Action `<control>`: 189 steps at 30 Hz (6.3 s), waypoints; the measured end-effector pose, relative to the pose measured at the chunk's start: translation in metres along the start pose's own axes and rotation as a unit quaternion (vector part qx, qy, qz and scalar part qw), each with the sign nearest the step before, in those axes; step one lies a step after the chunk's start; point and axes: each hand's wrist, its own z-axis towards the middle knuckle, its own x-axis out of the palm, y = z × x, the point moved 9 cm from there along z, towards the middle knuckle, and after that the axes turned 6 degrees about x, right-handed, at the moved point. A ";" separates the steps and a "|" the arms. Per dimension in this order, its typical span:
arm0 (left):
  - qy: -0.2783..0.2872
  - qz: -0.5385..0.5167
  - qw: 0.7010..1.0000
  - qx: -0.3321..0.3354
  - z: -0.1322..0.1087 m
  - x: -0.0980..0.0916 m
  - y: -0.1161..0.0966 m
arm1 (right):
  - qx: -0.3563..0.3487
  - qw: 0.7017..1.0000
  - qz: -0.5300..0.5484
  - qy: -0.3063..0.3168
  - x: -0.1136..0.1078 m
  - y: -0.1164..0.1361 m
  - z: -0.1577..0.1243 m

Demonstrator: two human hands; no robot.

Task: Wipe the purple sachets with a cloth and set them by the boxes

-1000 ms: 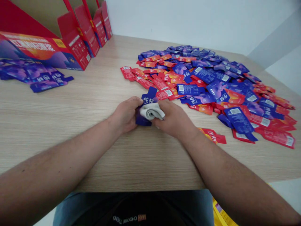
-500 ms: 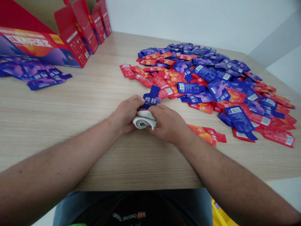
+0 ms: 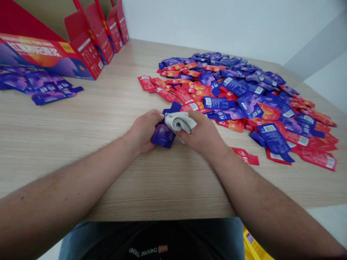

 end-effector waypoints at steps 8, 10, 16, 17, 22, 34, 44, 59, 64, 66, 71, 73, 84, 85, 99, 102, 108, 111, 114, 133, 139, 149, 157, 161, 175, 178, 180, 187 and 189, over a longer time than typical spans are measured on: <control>0.041 0.051 0.998 0.015 -0.004 0.005 -0.003 | 0.046 0.997 0.006 -0.067 -0.019 -0.017 0.004; 0.058 0.072 0.996 0.016 -0.006 0.008 -0.003 | 0.042 0.997 0.028 -0.055 -0.021 -0.018 0.006; 0.077 0.110 0.991 0.018 -0.010 0.011 -0.002 | 0.067 0.995 0.044 -0.064 -0.026 -0.025 0.010; 0.075 0.113 0.991 0.017 -0.011 0.011 -0.002 | 0.070 0.994 0.038 -0.070 -0.028 -0.026 0.010; 0.070 0.123 0.990 0.017 -0.013 0.012 -0.003 | 0.059 0.997 0.017 -0.049 -0.025 -0.022 0.010; 0.043 -0.021 0.999 -0.012 -0.003 0.007 0.003 | 0.022 0.999 0.029 -0.021 -0.006 0.002 -0.003; 0.040 -0.041 0.998 -0.027 0.000 0.004 0.005 | -0.031 0.997 0.001 0.068 0.016 0.022 -0.011; 0.021 -0.100 0.994 -0.026 0.005 0.005 -0.003 | -0.031 0.999 0.027 0.011 0.006 0.010 -0.006; 0.053 -0.046 0.997 -0.010 0.003 0.005 -0.001 | -0.063 0.996 0.016 0.066 0.014 0.016 -0.007; 0.092 -0.034 0.995 -0.036 -0.002 0.012 0.005 | -0.016 1.000 0.024 -0.007 -0.005 0.000 0.001; 0.167 -0.064 0.977 -0.121 -0.017 0.026 0.016 | 0.086 0.985 0.081 -0.130 -0.046 -0.043 0.014; 0.175 -0.089 0.968 -0.154 -0.021 0.028 0.019 | 0.096 0.982 0.087 -0.136 -0.051 -0.046 0.015; 0.125 -0.138 0.968 -0.165 -0.016 0.022 0.011 | 0.094 0.981 0.122 -0.119 -0.044 -0.037 0.011; 0.106 -0.145 0.970 -0.162 -0.015 0.018 0.011 | 0.096 0.980 0.122 -0.121 -0.045 -0.037 0.011; -0.005 -0.105 0.989 -0.106 0.002 -0.003 0.011 | 0.091 0.987 0.113 -0.068 -0.027 -0.032 0.007; 0.035 -0.113 0.988 -0.095 0.000 0.005 0.008 | 0.093 0.987 0.113 -0.065 -0.027 -0.030 0.007; 0.093 -0.076 0.990 -0.076 -0.007 0.012 0.006 | 0.084 0.989 0.108 -0.064 -0.027 -0.027 0.007; 0.005 -0.021 1.000 -0.018 -0.005 -0.002 -0.003 | 0.083 0.988 0.112 -0.060 -0.027 -0.026 0.006; -0.037 0.023 0.998 0.042 -0.004 -0.008 -0.013 | 0.083 0.986 0.124 -0.069 -0.032 -0.025 0.005; 0.314 0.751 0.552 0.181 -0.047 0.037 -0.005 | 0.087 0.984 0.122 -0.100 -0.046 -0.027 0.007; 0.345 0.725 0.572 0.169 -0.056 0.043 0.006 | 0.086 0.985 0.118 -0.092 -0.042 -0.026 0.006; 0.322 0.684 0.638 0.146 -0.056 0.039 0.000 | 0.082 0.986 0.117 -0.081 -0.042 -0.024 0.007; 0.356 0.710 0.586 0.162 -0.074 0.047 0.014 | 0.084 0.986 0.108 -0.092 -0.043 -0.025 0.007; 0.315 0.665 0.668 0.116 -0.056 0.037 0.011 | 0.079 0.986 0.114 -0.090 -0.043 -0.024 0.007; 0.088 0.384 0.911 0.124 -0.003 -0.002 -0.016 | 0.027 0.998 0.062 0.009 -0.034 -0.011 0.004; 0.074 0.286 0.954 0.056 0.002 -0.008 -0.001 | 0.012 1.000 0.012 0.021 -0.021 -0.005 0.002; 0.065 0.262 0.962 0.032 0.003 -0.009 0.003 | -0.002 0.998 0.009 0.063 -0.007 -0.001 0.000; 0.072 0.246 0.967 -0.009 -0.003 -0.002 0.002 | 0.016 0.999 0.006 0.040 -0.006 -0.010 0.004; 0.072 0.244 0.967 -0.003 -0.003 -0.001 0.000 | 0.000 0.998 0.015 0.060 -0.003 -0.008 0.003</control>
